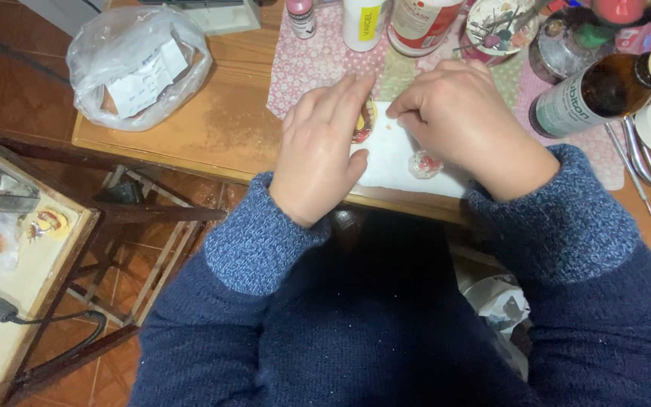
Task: Repairing or adjusting a partial denture on a dental cast using a spatula and various dental materials.
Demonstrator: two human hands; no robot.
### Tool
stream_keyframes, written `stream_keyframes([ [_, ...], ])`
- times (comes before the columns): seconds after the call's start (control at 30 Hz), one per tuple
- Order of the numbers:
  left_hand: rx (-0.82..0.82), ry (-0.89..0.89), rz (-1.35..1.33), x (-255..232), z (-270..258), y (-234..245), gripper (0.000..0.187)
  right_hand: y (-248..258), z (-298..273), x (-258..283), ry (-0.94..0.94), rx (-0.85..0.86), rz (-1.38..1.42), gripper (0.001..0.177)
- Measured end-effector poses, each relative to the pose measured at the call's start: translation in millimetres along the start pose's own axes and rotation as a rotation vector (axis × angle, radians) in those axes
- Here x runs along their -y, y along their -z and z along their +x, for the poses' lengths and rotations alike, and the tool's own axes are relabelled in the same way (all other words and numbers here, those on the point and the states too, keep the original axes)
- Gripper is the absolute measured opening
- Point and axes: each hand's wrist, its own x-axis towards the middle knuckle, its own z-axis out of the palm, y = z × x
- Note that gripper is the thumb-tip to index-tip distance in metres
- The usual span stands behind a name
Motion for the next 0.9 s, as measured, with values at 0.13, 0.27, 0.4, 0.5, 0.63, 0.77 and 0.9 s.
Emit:
stream_keyframes([
  [0.13, 0.0, 0.012, -0.004, -2.6, -5.7, 6.9, 0.081, 4.8, 9.9, 14.5, -0.044, 0.1, 0.044, 0.015],
  [0.27, -0.019, -0.009, 0.013, 1.2, -11.9, 10.0, 0.077, -1.9, 14.8, 19.9, -0.113, 0.128, -0.02, 0.009],
  [0.4, -0.048, -0.031, -0.008, 3.4, -12.9, 14.0, 0.071, 3.0, 21.7, 25.2, -0.129, 0.191, -0.051, 0.01],
  [0.5, -0.132, -0.073, -0.001, 6.7, -11.0, 13.0, 0.058, 8.2, 17.5, 13.7, -0.202, 0.114, 0.111, 0.009],
  [0.63, -0.179, -0.102, -0.064, 3.3, 8.2, 10.0, 0.048, 20.6, 16.4, 11.5, -0.45, 0.098, 0.454, 0.012],
  [0.77, -0.286, -0.117, -0.175, 1.9, 26.4, 2.1, 0.025, 15.8, 10.9, 6.1, -0.358, 0.037, 1.148, 0.013],
  [0.9, -0.393, -0.171, -0.183, 4.1, 32.8, -2.3, 0.015, 11.6, 7.1, 6.3, -0.385, 0.013, 1.244, 0.014],
])
